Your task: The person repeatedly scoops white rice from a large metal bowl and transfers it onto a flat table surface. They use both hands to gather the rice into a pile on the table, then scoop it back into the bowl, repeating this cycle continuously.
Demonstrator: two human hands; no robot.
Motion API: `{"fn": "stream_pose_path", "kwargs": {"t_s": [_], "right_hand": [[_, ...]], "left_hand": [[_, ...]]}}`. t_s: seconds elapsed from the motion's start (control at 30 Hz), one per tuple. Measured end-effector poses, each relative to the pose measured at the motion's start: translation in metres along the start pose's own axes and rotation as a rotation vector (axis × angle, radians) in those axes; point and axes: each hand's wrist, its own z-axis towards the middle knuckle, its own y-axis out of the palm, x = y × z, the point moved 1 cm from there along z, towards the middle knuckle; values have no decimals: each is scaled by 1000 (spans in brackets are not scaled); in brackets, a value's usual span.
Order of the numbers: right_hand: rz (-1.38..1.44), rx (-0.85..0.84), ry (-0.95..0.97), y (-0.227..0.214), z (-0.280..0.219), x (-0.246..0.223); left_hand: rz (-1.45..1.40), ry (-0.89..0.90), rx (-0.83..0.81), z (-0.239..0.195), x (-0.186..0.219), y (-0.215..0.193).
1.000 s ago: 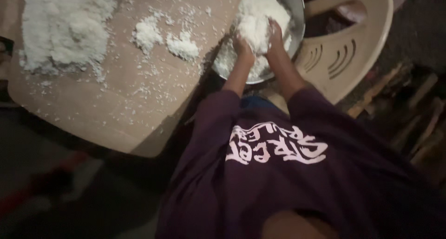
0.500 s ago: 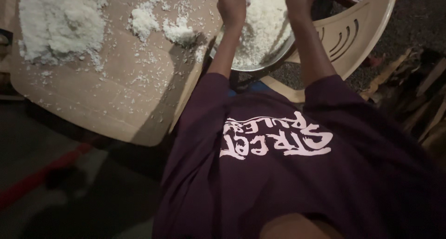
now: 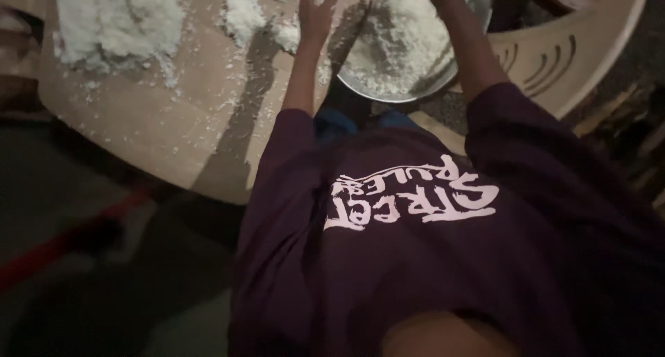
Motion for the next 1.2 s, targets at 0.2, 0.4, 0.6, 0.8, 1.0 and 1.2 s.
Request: {"fn": "stream_pose_path", "kwargs": {"t_s": [0.2, 0.4, 0.6, 0.8, 1.0, 1.2], "right_hand": [[210, 86, -249, 97, -13, -119], [81, 76, -210, 158, -68, -211], [335, 149, -332, 236, -21, -293], [1506, -115, 39, 293, 55, -346], [2226, -337, 369, 252, 60, -309], [2225, -61, 406, 180, 18, -169]], "left_hand": [[1086, 85, 511, -16, -25, -185], [909, -94, 280, 20, -74, -277], [835, 241, 297, 34, -136, -256], [106, -99, 549, 61, -176, -245], [-1280, -170, 422, 83, -150, -191], [-1126, -123, 235, 46, -107, -40]]}}
